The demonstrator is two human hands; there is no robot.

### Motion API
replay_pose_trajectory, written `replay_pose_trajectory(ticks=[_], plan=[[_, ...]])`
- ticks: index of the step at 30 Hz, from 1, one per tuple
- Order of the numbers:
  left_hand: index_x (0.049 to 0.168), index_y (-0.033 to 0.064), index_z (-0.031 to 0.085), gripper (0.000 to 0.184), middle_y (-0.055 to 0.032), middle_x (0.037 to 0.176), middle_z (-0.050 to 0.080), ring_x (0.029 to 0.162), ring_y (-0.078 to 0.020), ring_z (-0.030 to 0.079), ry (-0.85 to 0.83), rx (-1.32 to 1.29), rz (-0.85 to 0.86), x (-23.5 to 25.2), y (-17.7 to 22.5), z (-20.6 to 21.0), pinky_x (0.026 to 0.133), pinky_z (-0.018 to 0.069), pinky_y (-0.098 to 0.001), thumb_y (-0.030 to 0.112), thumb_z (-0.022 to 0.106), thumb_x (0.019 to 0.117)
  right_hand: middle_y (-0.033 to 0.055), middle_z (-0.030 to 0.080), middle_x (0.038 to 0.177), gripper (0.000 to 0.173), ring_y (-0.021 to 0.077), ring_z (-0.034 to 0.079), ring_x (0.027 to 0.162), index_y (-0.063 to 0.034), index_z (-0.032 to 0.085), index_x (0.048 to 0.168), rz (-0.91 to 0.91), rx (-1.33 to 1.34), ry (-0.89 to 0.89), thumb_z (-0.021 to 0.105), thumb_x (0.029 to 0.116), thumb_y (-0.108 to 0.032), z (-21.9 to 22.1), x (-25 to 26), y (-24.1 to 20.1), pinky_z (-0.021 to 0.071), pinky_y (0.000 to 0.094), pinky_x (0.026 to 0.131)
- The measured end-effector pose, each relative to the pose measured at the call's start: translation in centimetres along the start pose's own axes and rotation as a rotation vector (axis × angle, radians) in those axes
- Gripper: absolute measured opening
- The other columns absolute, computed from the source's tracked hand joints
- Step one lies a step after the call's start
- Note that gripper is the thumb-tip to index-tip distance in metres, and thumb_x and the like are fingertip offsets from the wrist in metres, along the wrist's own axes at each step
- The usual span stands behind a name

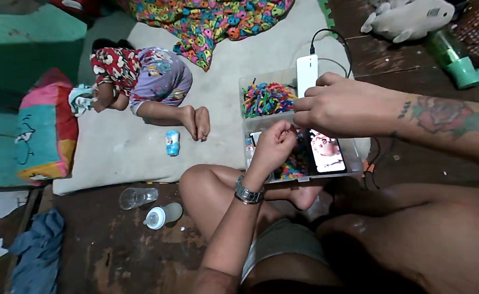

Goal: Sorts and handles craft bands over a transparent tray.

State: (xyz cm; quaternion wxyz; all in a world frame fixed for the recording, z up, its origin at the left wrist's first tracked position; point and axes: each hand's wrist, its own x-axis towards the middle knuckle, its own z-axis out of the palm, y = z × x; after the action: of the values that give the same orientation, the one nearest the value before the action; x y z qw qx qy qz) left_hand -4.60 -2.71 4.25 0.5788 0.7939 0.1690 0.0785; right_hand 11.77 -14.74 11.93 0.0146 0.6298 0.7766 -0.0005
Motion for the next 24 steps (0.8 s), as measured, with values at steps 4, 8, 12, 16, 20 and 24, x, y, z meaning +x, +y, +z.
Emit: replay_pose_trajectory(ticks=[4,8,12,16,20,24], plan=[[0.094,0.0067,0.061,0.011,-0.0005,0.063,0.046,0.053,-0.0083,0.043,-0.018,0.018,-0.012,0.1,0.1,0.1,0.05,0.0364,-0.0241,0.01,0.053,0.1004,0.0082,0.066,0.1,0.015,0.0282,0.064,0.096,-0.0092,0.073,0.102,-0.045,0.005,-0.061,0.07,0.089,-0.001,0.4,0.1,0.1,0.0462,0.0516,0.087],[0.097,0.0084,0.059,0.012,-0.0001,0.066,0.049,0.053,-0.0065,0.043,-0.031,-0.035,-0.036,0.1,-0.1,-0.4,0.049,0.0375,-0.0219,0.013,0.051,0.1041,0.005,0.067,0.1,0.009,0.0249,0.066,0.095,-0.0103,0.071,0.1,0.036,0.283,0.005,0.065,0.0937,-0.008,1.9,-0.1,0.5,0.05,0.0537,0.086],[0.103,0.0143,0.056,0.011,0.0032,0.072,0.05,0.052,-0.002,0.041,-0.05,-0.392,-0.079,0.2,-0.6,0.1,0.048,0.0364,-0.0163,0.015,0.046,0.1066,0.0112,0.065,0.099,0.013,0.0217,0.064,0.09,0.0005,0.066,0.098,0.261,0.788,0.228,0.053,0.1,-0.001,2.0,0.3,-0.1,0.054,0.0428,0.082],[0.101,0.0173,0.052,0.015,0.0065,0.063,0.04,0.048,-0.0009,0.036,-0.068,-0.753,-0.131,0.8,0.4,1.3,0.045,0.0336,-0.0141,0.013,0.04,0.1079,0.0002,0.063,0.096,0.017,0.0087,0.061,0.084,-0.0117,0.057,0.099,0.694,1.606,0.298,0.043,0.1081,-0.012,2.8,1.1,-0.7,0.0509,0.0269,0.075],[0.097,0.0191,0.052,0.016,0.0072,0.063,0.038,0.047,-0.001,0.034,-0.082,-0.727,-0.175,0.9,0.4,0.7,0.045,0.032,-0.0141,0.018,0.04,0.1083,0.0019,0.063,0.099,0.018,0.0115,0.061,0.089,-0.0106,0.06,0.105,0.82,1.633,0.196,0.043,0.1098,-0.016,2.4,1.2,-0.2,0.0517,0.0306,0.08],[0.098,0.0179,0.055,0.016,0.0032,0.067,0.044,0.049,-0.0032,0.036,-0.039,-0.3,-0.124,0.2,-0.4,0.4,0.046,0.0304,-0.0177,0.023,0.043,0.1075,0.0074,0.065,0.097,0.014,0.0155,0.063,0.084,-0.0035,0.068,0.103,0.503,0.987,0.169,0.058,0.1044,-0.014,2.5,-0.1,-0.1,0.0533,0.0362,0.077]])
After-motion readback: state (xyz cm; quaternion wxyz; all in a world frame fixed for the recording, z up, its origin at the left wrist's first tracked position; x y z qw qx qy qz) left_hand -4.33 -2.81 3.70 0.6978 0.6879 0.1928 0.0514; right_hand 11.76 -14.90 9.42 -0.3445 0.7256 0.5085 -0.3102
